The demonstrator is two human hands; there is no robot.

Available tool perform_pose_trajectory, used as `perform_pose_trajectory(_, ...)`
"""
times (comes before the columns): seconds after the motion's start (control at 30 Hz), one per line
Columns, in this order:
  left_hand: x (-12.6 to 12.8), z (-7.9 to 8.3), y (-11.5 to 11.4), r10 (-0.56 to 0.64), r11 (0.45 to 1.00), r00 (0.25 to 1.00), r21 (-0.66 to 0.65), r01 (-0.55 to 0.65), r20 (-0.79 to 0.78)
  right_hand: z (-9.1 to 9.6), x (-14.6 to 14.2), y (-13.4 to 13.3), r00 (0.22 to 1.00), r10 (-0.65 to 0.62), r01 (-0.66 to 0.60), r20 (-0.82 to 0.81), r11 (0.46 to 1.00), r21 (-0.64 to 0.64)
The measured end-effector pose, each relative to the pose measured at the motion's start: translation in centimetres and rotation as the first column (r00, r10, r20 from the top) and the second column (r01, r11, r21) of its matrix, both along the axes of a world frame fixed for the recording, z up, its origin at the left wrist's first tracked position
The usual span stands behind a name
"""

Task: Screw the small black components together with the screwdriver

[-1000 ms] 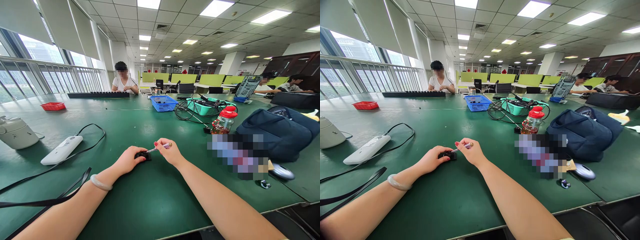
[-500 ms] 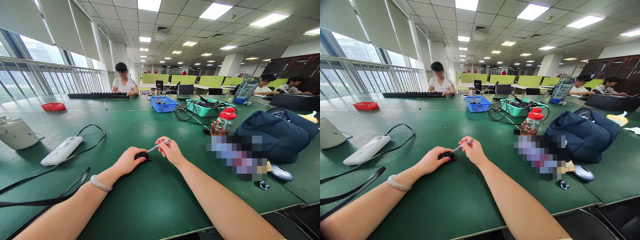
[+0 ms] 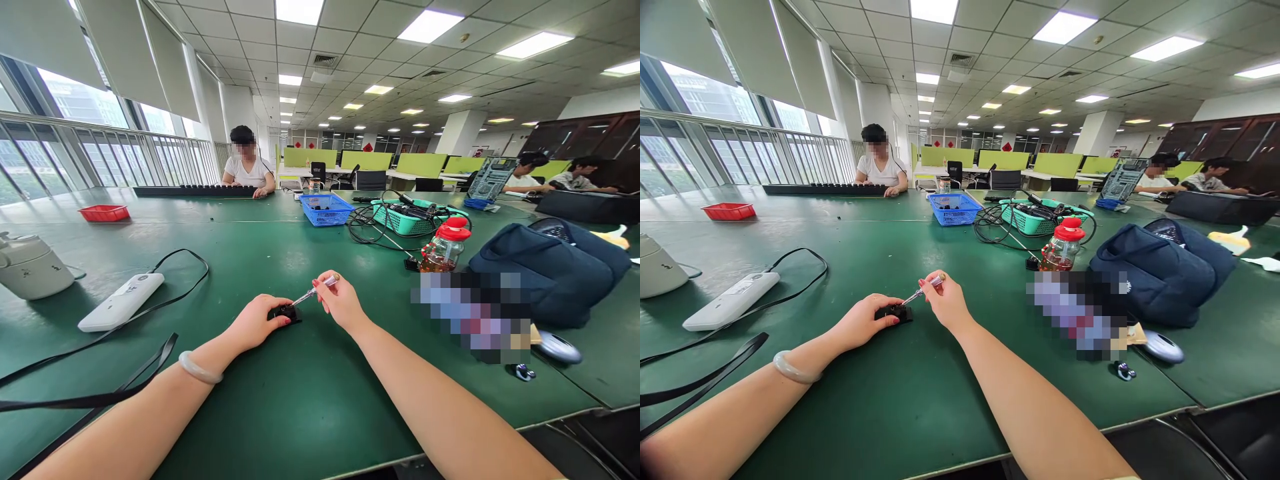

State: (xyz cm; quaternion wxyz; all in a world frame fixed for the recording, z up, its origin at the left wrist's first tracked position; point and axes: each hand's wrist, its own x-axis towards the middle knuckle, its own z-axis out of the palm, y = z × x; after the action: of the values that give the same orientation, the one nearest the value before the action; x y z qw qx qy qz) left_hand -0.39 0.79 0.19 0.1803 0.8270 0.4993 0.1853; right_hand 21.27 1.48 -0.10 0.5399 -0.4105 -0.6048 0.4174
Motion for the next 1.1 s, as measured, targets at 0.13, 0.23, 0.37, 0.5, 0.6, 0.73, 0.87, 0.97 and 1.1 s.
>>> perform_pose_trajectory(0.13, 0.1, 0.0, 0.1, -0.003, 1.0, 1.0, 0.005, 0.003, -0.001, 0.0, 0.0, 0.1, 0.999, 0.006, -0.008, -0.049, 0.999, -0.032)
perform_pose_trajectory(0.23, 0.1, 0.0, 0.0, 0.0, 1.0, 1.0, 0.007, 0.0, -0.002, 0.2, 0.0, 0.0, 0.999, 0.006, -0.007, -0.052, 1.0, -0.017)
perform_pose_trajectory(0.37, 0.1, 0.1, -0.2, -0.005, 1.0, 1.0, 0.007, 0.005, -0.005, 0.4, 0.0, -0.3, 0.997, 0.03, -0.03, -0.071, 1.0, 0.003)
perform_pose_trajectory(0.5, 0.0, 0.1, -0.2, -0.01, 1.0, 1.0, 0.009, 0.01, -0.001, 0.3, 0.0, -0.5, 0.992, 0.084, -0.083, -0.094, 0.996, 0.017)
perform_pose_trajectory(0.6, 0.0, 0.0, -0.1, -0.02, 1.0, 1.0, 0.021, 0.02, -0.003, 0.3, 0.1, -0.6, 0.988, 0.12, -0.117, -0.092, 0.993, 0.034)
perform_pose_trajectory(0.73, -0.1, -0.2, -0.1, -0.026, 0.998, 0.999, 0.049, 0.027, -0.021, 0.5, 0.1, -0.6, 0.994, 0.089, -0.085, -0.058, 0.994, 0.063)
perform_pose_trajectory(0.87, 0.1, -0.2, -0.1, -0.037, 0.998, 0.999, 0.051, 0.039, -0.035, 0.6, 0.1, -0.5, 1.0, -0.013, 0.014, -0.007, 0.992, 0.123)
perform_pose_trajectory(0.97, 0.2, -0.4, 0.1, -0.062, 0.996, 0.997, 0.058, 0.065, -0.043, 0.2, 0.1, -0.2, 0.998, -0.033, 0.039, -0.046, 0.988, 0.147)
perform_pose_trajectory(1.1, 0.3, -1.0, 0.5, -0.042, 0.997, 0.998, 0.058, 0.045, -0.051, -0.2, 0.2, 0.1, 0.996, -0.008, 0.022, -0.087, 0.988, 0.156)
